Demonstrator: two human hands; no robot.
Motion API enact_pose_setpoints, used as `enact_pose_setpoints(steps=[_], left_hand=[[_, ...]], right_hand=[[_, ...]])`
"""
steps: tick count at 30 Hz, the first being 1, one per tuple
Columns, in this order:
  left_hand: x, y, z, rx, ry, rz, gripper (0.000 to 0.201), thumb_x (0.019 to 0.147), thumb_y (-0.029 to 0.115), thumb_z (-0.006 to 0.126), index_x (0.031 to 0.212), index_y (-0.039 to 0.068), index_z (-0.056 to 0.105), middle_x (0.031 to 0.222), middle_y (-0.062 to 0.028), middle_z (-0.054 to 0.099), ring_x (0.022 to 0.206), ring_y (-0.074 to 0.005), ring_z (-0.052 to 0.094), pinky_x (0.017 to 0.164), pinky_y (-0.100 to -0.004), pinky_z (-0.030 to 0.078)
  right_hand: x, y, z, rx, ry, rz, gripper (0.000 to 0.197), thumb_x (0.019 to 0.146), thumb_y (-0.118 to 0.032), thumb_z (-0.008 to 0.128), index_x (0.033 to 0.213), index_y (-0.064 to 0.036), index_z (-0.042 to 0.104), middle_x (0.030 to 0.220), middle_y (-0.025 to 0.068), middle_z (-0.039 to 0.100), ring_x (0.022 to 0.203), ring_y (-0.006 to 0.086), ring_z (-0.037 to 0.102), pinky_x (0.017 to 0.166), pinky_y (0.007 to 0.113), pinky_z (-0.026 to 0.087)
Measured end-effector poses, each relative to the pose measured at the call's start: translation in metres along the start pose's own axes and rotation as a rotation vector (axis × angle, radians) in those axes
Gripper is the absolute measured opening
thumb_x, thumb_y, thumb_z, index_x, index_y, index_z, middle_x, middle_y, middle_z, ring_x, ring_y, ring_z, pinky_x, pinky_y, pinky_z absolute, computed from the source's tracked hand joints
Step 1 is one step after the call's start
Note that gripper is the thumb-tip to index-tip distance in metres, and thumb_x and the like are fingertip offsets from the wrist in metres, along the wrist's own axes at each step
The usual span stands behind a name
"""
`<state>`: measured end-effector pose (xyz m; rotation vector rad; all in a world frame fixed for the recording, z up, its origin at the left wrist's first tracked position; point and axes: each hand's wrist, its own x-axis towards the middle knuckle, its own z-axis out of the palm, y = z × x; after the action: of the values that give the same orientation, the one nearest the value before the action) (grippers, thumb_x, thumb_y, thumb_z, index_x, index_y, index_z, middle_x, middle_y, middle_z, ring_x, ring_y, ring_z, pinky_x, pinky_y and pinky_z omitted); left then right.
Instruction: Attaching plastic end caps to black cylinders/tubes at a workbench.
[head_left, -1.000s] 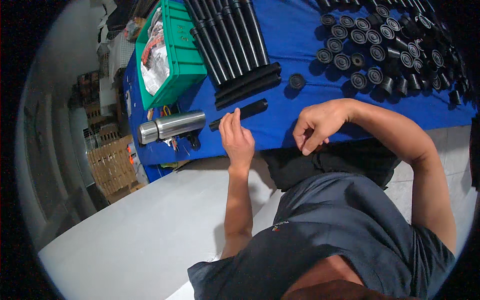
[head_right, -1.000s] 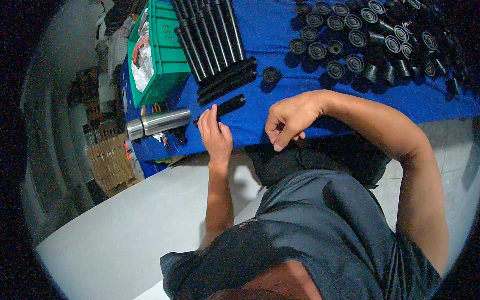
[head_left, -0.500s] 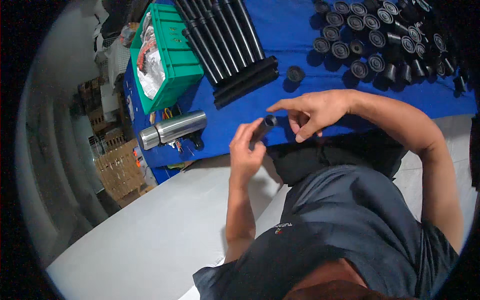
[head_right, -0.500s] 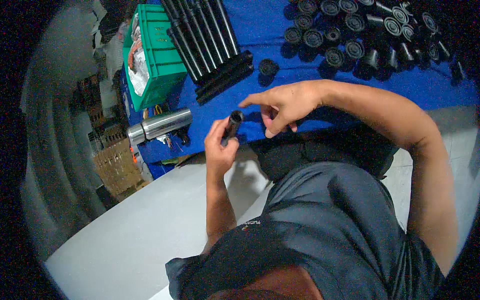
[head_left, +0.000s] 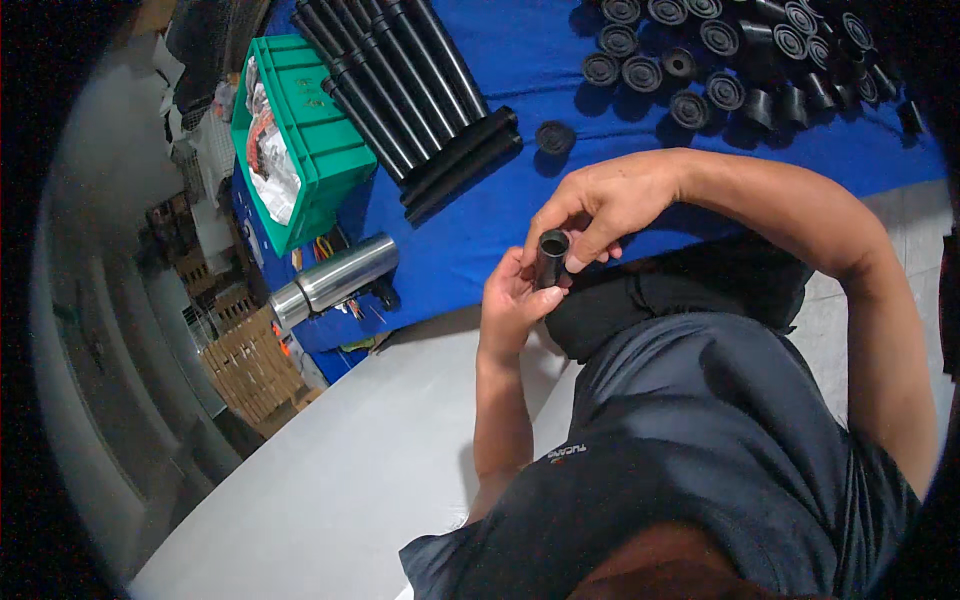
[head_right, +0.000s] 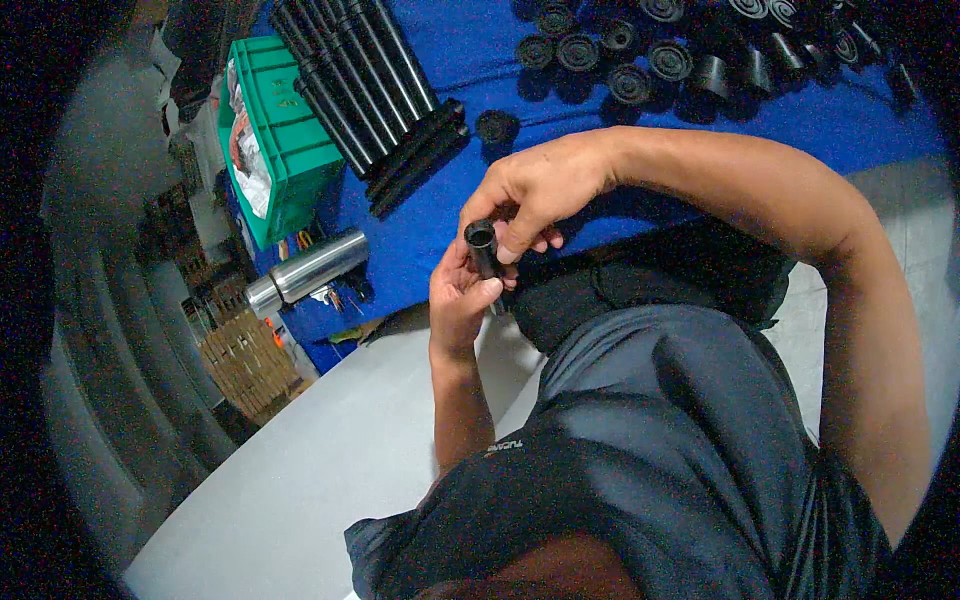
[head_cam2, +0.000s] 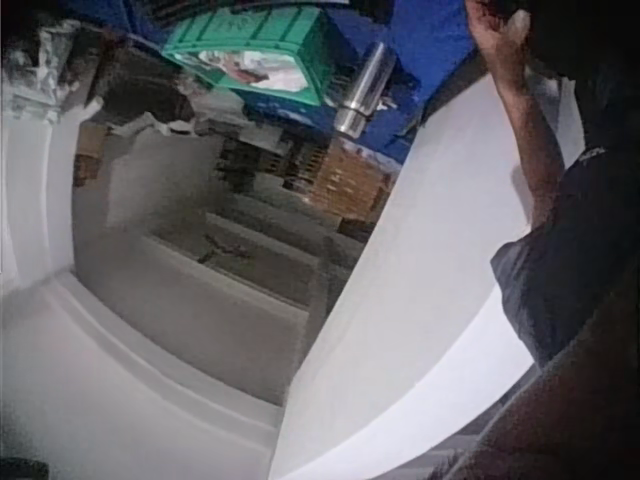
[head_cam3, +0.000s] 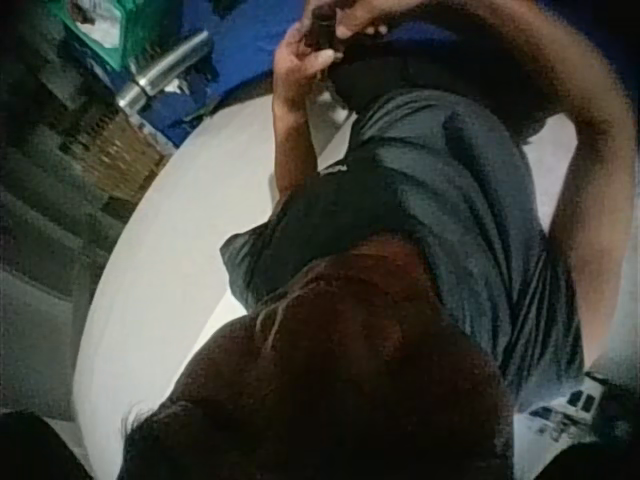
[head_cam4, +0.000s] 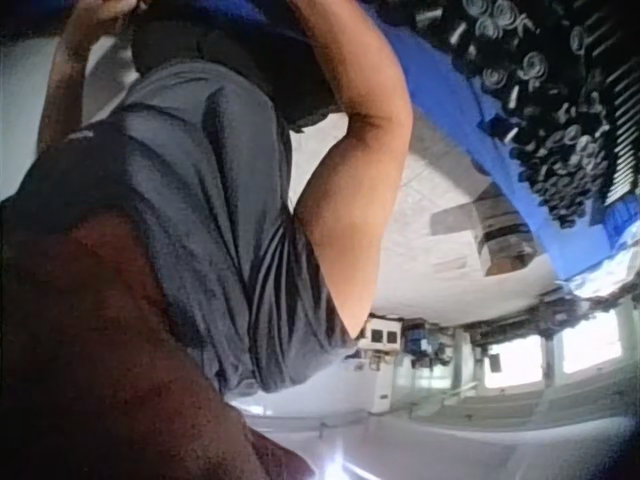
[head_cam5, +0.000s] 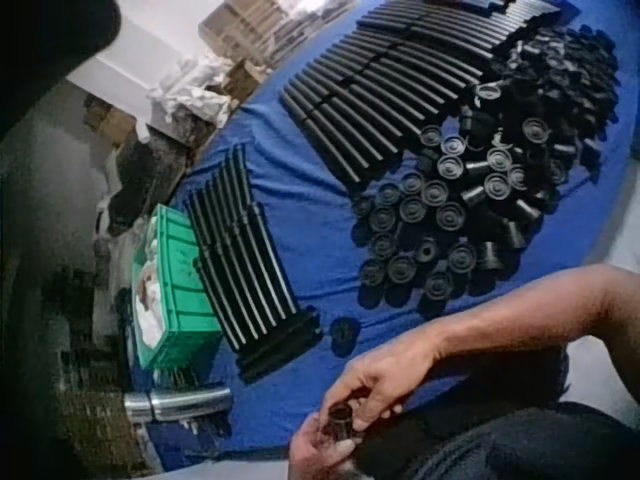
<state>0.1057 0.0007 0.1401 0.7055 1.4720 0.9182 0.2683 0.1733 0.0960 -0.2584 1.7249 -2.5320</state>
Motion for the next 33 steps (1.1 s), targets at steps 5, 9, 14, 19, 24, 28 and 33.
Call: enact_pose_setpoints(steps=[5, 9, 14, 19, 24, 28, 33], left_hand=[[-0.002, -0.004, -0.007, -0.219, -0.060, 0.103, 0.062, 0.078, 0.023, 0.071, 0.129, -0.002, 0.047, 0.100, -0.0098, 0.060, 0.087, -0.0202, 0.061, 0.078, -0.0331, 0.051], [0.002, 0.001, -0.001, -0.789, 0.024, 0.370, 0.039, 0.094, 0.020, 0.057, 0.130, 0.006, 0.049, 0.115, -0.0106, 0.061, 0.114, -0.0262, 0.055, 0.104, -0.0465, 0.039], [0.000, -0.019, -0.013, -0.910, 0.311, 0.261, 0.032, 0.100, 0.021, 0.048, 0.126, 0.002, 0.050, 0.130, -0.0136, 0.056, 0.128, -0.0274, 0.048, 0.114, -0.0463, 0.031], [-0.002, -0.024, -0.016, -0.763, 0.338, -0.027, 0.037, 0.099, 0.035, 0.051, 0.110, 0.001, 0.056, 0.108, -0.0151, 0.063, 0.105, -0.0237, 0.061, 0.086, -0.0362, 0.053], [-0.017, -0.002, -0.003, 0.229, 0.476, -0.114, 0.031, 0.091, 0.017, 0.064, 0.114, -0.002, 0.053, 0.105, -0.0149, 0.062, 0.098, -0.0266, 0.062, 0.089, -0.0356, 0.050], [0.005, 0.010, -0.006, 1.061, 0.528, 0.833, 0.053, 0.073, 0.008, 0.079, 0.118, -0.001, 0.052, 0.117, -0.0174, 0.059, 0.112, -0.0279, 0.057, 0.101, -0.0403, 0.042], [0.012, 0.013, -0.016, 0.872, 0.311, 0.478, 0.057, 0.073, 0.008, 0.078, 0.122, -0.003, 0.051, 0.120, -0.0170, 0.059, 0.112, -0.0261, 0.057, 0.101, -0.0374, 0.042]], right_hand=[[0.004, 0.003, 0.001, -0.023, 0.050, -0.031, 0.053, 0.086, -0.014, 0.069, 0.134, -0.0050, 0.051, 0.093, 0.0050, 0.062, 0.075, 0.0102, 0.057, 0.063, 0.025, 0.050], [0.003, 0.004, 0.007, -0.242, 0.064, 0.014, 0.081, 0.078, -0.021, 0.077, 0.146, -0.0061, 0.035, 0.108, 0.0106, 0.060, 0.083, 0.0152, 0.059, 0.077, 0.030, 0.050], [0.000, -0.008, 0.007, -0.121, 0.244, 0.003, 0.082, 0.076, -0.017, 0.078, 0.146, -0.0064, 0.035, 0.102, 0.0107, 0.062, 0.081, 0.0153, 0.061, 0.077, 0.030, 0.051], [0.003, -0.007, 0.003, -0.018, 0.117, 0.000, 0.061, 0.080, -0.012, 0.071, 0.135, -0.0004, 0.048, 0.098, 0.0102, 0.062, 0.073, 0.0133, 0.060, 0.064, 0.027, 0.054], [0.002, 0.002, 0.006, -0.107, 0.154, -0.090, 0.059, 0.085, -0.011, 0.067, 0.139, -0.0057, 0.044, 0.100, 0.0100, 0.065, 0.073, 0.0129, 0.061, 0.069, 0.029, 0.052], [0.002, -0.004, 0.004, -0.107, 0.191, -0.028, 0.055, 0.088, -0.014, 0.064, 0.138, -0.0061, 0.044, 0.091, 0.0097, 0.066, 0.074, 0.0130, 0.061, 0.067, 0.028, 0.050], [0.003, -0.001, 0.003, -0.225, 0.203, 0.009, 0.055, 0.088, -0.018, 0.066, 0.138, -0.0061, 0.046, 0.092, 0.0107, 0.066, 0.075, 0.0130, 0.060, 0.066, 0.029, 0.050]])
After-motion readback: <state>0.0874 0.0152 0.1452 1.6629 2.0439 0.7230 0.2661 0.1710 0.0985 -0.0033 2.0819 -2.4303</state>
